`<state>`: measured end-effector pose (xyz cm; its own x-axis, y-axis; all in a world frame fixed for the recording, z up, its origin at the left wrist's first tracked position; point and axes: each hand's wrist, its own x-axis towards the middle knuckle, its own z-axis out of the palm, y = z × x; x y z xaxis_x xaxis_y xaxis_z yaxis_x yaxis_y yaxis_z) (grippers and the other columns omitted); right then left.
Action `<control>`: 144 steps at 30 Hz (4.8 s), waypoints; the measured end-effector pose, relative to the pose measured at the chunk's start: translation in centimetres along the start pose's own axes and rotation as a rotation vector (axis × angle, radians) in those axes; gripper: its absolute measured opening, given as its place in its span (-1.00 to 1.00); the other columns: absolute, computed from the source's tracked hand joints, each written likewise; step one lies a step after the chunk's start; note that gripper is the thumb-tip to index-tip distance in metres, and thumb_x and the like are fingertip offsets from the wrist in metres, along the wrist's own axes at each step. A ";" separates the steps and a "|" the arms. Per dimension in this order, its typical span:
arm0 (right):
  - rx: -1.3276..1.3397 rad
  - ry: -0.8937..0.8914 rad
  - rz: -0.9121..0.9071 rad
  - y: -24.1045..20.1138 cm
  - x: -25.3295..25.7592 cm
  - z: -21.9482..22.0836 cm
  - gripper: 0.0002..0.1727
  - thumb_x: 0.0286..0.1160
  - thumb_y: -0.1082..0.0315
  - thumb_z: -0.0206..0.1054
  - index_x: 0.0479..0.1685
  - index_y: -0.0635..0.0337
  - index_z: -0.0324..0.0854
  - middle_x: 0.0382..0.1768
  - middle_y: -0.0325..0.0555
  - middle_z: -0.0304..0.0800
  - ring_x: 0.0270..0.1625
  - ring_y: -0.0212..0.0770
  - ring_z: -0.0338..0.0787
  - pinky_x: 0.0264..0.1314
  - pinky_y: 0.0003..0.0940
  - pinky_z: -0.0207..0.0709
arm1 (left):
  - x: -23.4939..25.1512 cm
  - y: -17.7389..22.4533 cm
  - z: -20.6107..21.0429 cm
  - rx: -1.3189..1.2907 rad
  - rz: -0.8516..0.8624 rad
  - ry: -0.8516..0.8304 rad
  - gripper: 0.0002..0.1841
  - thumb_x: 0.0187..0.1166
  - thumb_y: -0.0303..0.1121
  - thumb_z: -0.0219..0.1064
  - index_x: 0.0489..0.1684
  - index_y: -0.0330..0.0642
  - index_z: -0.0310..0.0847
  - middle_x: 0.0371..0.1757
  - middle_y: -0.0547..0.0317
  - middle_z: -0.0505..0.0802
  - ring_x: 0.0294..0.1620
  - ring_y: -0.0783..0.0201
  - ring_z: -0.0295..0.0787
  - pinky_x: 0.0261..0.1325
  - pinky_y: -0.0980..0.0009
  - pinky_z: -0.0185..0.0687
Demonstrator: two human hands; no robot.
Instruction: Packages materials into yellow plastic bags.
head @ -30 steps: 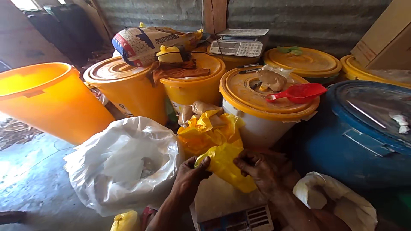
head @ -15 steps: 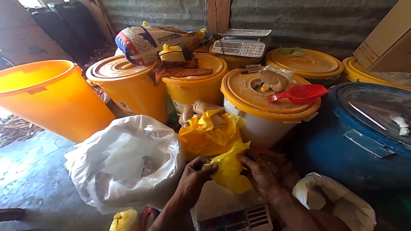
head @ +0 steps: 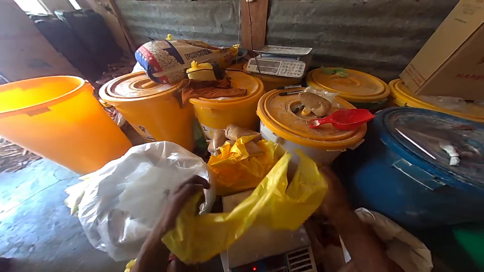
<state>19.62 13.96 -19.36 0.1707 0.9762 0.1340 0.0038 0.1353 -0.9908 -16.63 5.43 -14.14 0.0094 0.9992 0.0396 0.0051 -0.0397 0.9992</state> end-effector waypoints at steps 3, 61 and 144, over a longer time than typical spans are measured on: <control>-0.016 -0.382 0.011 1.0 -3.1 1.9 -0.57 0.75 0.40 0.10 0.43 0.58 0.40 0.13 0.04 0.70 0.10 -0.52 0.66 0.24 -0.59 0.53 | -0.6 -0.8 4.0 0.297 -0.147 -0.229 -0.62 0.59 -0.16 0.34 0.26 -0.15 0.67 0.02 0.28 0.83 -0.18 0.45 0.76 -0.08 0.44 0.73; -0.910 -0.544 0.230 6.9 19.4 21.3 -0.05 0.27 -0.01 0.59 0.57 0.48 0.35 0.51 0.37 0.52 0.55 0.26 0.56 0.56 0.23 0.42 | 15.6 -11.5 6.2 -0.067 -0.470 0.716 -0.61 0.80 -0.20 0.07 0.14 -0.39 0.65 0.06 -0.25 0.78 0.07 -0.06 0.73 0.11 -0.07 0.65; 0.122 0.365 -0.472 -2.3 1.3 -5.5 -0.70 0.80 0.28 -0.04 0.17 0.32 0.44 -0.05 -0.27 0.67 0.00 -0.42 0.73 0.19 -0.39 0.66 | -0.6 -2.2 5.6 -0.022 -0.122 -0.232 -0.79 0.37 -0.55 0.53 -0.07 -0.23 0.77 -0.22 0.14 0.91 -0.20 0.31 0.87 -0.02 0.35 0.82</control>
<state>25.22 14.01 -17.02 0.5051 0.6874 0.5219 0.0519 0.5793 -0.8134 -11.03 4.90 -16.40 0.2396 0.9675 -0.0811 -0.0010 0.0838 0.9965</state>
